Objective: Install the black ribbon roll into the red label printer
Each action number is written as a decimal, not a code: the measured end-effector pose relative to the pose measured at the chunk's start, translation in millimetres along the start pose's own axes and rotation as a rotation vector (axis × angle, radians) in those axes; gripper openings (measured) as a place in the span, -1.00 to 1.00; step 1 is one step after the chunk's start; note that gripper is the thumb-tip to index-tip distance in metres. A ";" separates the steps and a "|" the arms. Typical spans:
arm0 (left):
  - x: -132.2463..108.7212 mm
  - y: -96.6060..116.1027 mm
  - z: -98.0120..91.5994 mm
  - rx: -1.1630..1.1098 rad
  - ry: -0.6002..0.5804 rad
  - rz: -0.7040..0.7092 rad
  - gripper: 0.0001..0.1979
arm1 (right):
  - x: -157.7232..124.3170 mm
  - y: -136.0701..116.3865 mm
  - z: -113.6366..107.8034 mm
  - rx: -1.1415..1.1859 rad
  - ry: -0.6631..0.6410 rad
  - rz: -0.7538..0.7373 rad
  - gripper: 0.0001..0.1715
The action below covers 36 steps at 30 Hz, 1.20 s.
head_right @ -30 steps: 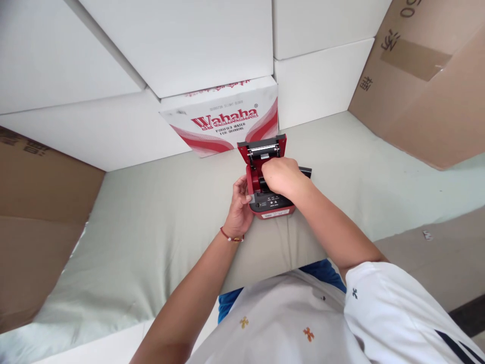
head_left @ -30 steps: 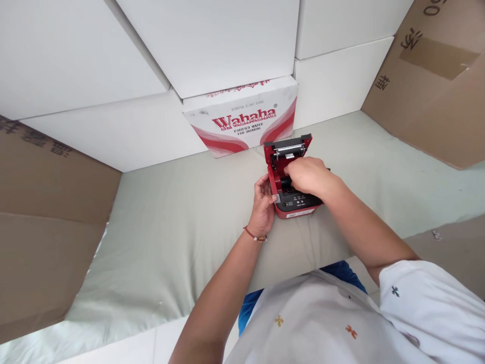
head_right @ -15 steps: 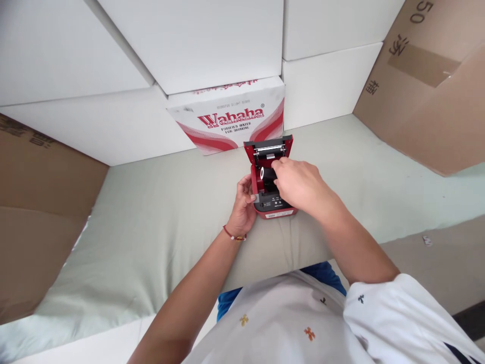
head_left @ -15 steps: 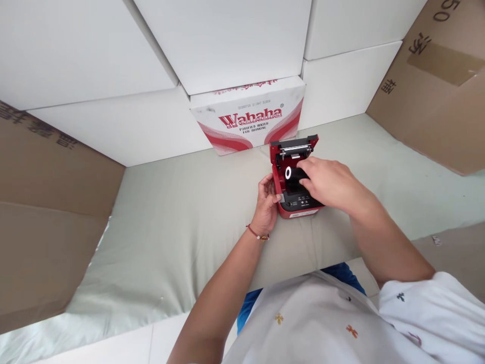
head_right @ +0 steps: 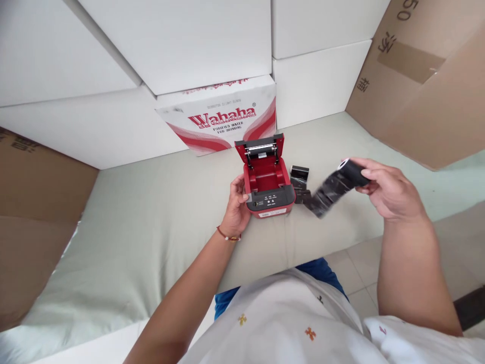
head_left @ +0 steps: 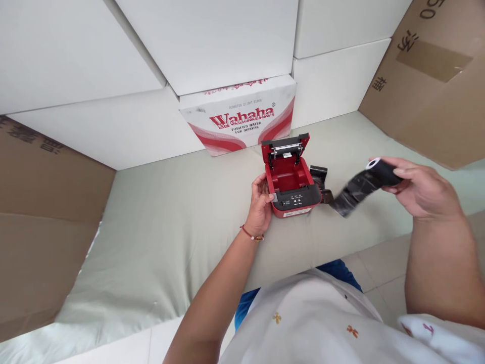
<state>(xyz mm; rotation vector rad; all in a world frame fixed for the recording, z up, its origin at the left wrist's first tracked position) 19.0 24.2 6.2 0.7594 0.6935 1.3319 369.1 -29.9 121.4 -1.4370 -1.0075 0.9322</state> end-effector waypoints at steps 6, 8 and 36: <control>-0.3 1.4 0.0 0.010 0.003 -0.005 -0.34 | 22.4 53.6 12.8 -0.419 -0.283 0.150 -0.63; -0.4 1.3 -0.4 0.019 0.000 -0.005 -0.33 | 28.9 56.4 23.4 -0.539 -0.331 0.088 -0.63; 0.1 1.4 1.9 0.003 0.005 -0.012 -0.32 | 39.4 -26.3 85.2 -1.208 -0.796 -0.427 -0.54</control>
Point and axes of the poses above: each hand's wrist, its own x-axis towards the middle knuckle, its own z-axis out of the palm, y = z × x, the point moved 4 cm from there along x, towards the middle knuckle, and after that the axes turned 2 degrees about -z, right-handed, at the moved point
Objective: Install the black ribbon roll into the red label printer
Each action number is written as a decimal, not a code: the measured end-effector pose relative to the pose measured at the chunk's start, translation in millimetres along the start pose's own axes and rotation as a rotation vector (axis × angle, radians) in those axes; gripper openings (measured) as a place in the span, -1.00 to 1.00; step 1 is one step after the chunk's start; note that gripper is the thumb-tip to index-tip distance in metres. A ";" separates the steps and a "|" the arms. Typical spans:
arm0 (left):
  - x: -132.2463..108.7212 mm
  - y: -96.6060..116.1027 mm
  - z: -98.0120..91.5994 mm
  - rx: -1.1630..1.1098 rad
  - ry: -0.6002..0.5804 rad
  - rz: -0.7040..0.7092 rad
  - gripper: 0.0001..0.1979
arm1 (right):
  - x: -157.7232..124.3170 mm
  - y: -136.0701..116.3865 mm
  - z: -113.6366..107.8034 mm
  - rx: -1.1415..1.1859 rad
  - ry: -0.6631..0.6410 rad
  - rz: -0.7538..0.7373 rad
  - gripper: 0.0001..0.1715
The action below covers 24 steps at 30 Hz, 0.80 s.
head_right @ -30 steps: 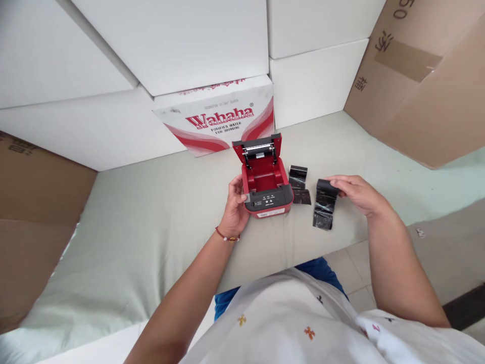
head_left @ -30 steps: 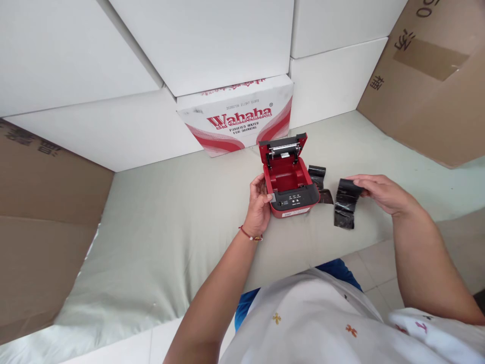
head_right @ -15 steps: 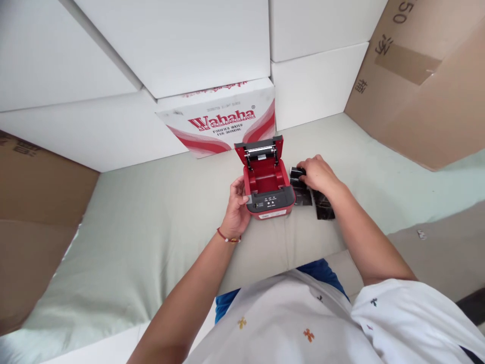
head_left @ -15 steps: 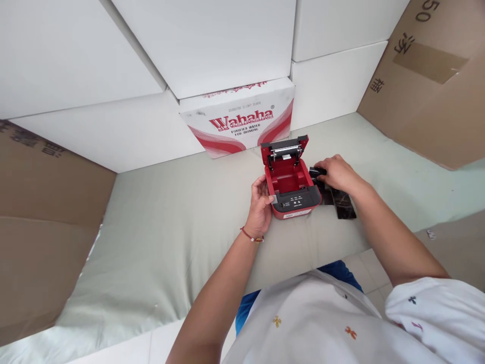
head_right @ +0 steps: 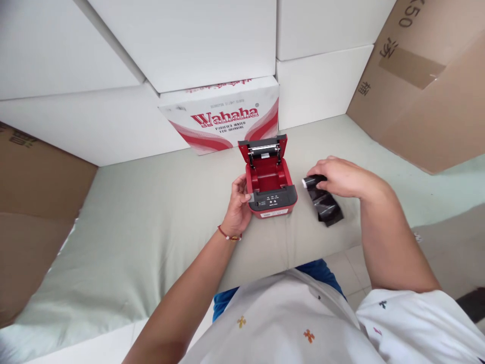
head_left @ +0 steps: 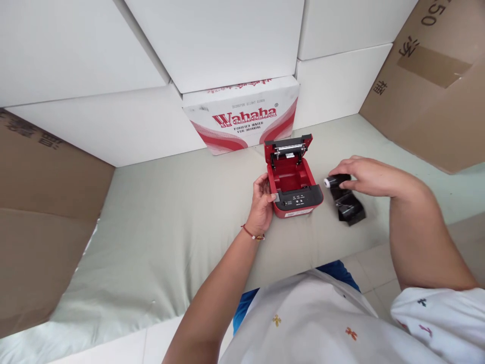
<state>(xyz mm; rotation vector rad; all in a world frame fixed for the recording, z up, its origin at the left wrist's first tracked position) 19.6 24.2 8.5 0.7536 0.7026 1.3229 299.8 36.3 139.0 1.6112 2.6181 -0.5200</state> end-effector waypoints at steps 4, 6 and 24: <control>0.5 0.0 -0.6 0.000 0.003 -0.001 -0.33 | 16.7 -22.3 13.6 0.036 -0.042 -0.076 -0.45; 0.7 -0.4 -1.3 -0.005 0.004 0.004 -0.34 | 10.5 -22.2 9.1 0.057 -0.038 -0.044 -0.45; 0.7 -1.1 -2.5 0.012 0.007 0.026 -0.34 | 72.2 -107.3 19.7 -0.179 0.077 0.140 -0.52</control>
Point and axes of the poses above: each hand's wrist, its own x-axis towards the middle knuckle, its own z-axis out of the palm, y = z × x, the point moved 4 cm from there along x, towards the middle knuckle, and after that the axes turned 2 degrees about -z, right-handed, at the moved point
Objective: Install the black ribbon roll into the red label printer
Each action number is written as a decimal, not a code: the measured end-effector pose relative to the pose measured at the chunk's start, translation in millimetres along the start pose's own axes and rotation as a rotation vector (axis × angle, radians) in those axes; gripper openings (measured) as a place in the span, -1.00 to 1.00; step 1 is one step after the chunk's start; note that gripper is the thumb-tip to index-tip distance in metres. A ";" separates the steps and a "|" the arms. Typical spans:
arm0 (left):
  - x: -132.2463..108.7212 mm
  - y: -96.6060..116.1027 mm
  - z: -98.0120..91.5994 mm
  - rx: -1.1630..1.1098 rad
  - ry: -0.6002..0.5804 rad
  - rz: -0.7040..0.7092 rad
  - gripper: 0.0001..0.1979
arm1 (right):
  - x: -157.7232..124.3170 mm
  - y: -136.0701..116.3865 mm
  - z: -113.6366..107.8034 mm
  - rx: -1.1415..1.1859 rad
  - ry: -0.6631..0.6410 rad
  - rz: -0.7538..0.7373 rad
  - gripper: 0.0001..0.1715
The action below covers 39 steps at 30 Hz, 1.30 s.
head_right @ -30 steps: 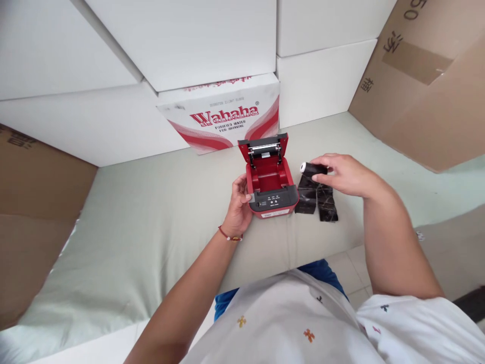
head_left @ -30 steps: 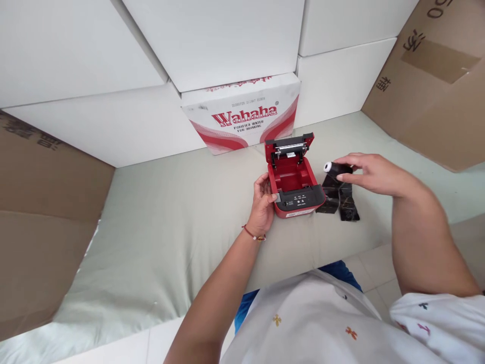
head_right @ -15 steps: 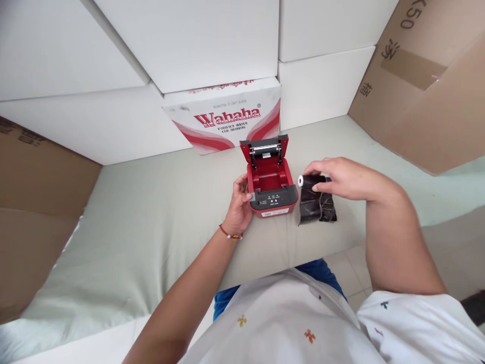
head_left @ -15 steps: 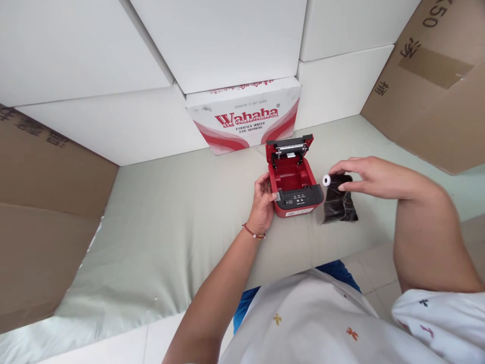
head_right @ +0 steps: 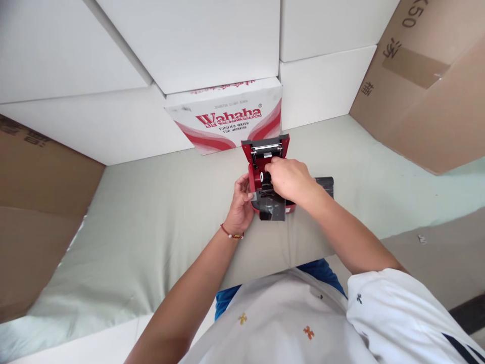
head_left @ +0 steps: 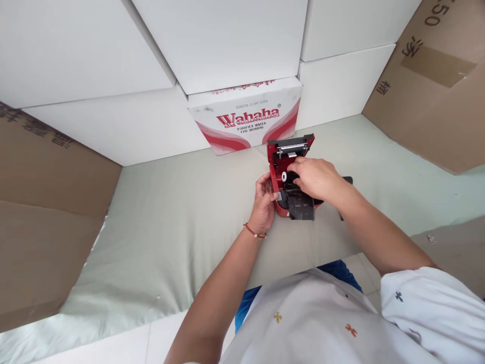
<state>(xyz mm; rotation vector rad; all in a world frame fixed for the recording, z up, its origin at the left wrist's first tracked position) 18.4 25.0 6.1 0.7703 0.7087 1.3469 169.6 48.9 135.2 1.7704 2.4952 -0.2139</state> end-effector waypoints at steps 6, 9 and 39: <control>0.4 -0.7 0.5 -0.018 0.000 -0.018 -0.33 | 14.9 -19.4 -2.9 -0.086 -0.048 0.059 -0.56; 0.8 -0.5 0.6 -0.011 -0.003 -0.019 -0.31 | 28.2 -20.8 -1.6 -0.073 -0.043 0.045 -0.53; -66.5 44.4 35.1 1.286 -0.056 1.134 -0.59 | -93.6 16.1 50.9 0.338 0.614 -0.509 -0.62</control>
Point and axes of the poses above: each hand's wrist, its own x-axis towards the middle knuckle, its own z-axis out of the palm, y = z × x, the point moved 4 cm from there along x, towards the middle knuckle, and after that the axes turned 2 degrees about -z, right-handed, at the moved point
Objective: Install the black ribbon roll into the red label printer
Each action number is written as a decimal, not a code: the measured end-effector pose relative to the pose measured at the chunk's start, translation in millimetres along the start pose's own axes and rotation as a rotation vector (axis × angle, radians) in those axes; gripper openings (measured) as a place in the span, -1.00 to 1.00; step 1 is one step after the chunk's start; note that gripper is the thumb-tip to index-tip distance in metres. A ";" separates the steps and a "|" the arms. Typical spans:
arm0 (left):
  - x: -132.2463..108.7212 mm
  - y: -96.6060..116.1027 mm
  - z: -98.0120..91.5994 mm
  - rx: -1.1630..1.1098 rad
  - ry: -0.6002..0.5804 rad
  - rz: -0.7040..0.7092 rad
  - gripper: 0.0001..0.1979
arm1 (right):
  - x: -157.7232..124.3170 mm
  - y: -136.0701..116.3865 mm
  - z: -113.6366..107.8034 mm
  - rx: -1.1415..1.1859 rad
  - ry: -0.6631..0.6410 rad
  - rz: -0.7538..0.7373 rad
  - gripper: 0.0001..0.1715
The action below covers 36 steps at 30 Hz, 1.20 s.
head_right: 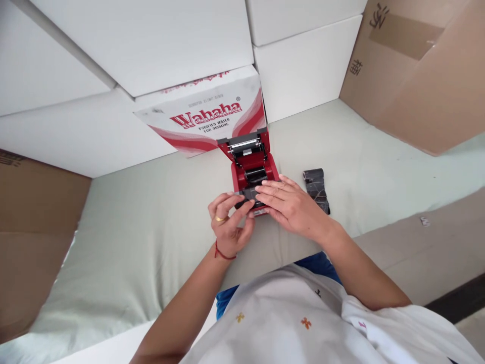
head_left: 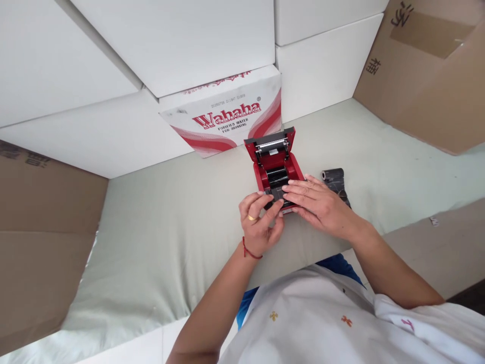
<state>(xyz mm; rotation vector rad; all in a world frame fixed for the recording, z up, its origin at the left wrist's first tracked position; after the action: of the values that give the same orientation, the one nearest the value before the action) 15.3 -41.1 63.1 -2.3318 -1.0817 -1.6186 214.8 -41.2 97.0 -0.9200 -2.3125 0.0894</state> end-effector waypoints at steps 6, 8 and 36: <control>2.0 3.3 1.3 0.042 0.039 0.014 -0.72 | -2.8 4.5 1.5 0.024 0.006 -0.012 -0.63; 2.8 4.5 0.6 0.067 0.040 0.004 -0.73 | -2.3 6.3 1.7 0.041 0.006 -0.013 -0.64; -12.2 0.4 7.9 0.063 0.008 -0.118 -0.75 | 49.8 29.7 -21.1 -0.010 0.166 0.182 -0.60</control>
<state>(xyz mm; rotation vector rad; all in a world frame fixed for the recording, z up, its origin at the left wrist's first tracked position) 19.5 -43.7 49.4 -2.2597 -1.2710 -1.6056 217.4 9.5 132.1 -1.0995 -2.0756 0.0745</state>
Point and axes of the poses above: each hand's wrist, its own x-axis towards the middle knuckle, its own z-axis out of the palm, y = z × x, the point moved 4 cm from there along x, towards the middle knuckle, and after that the axes turned 2 degrees about -z, right-handed, at the moved point
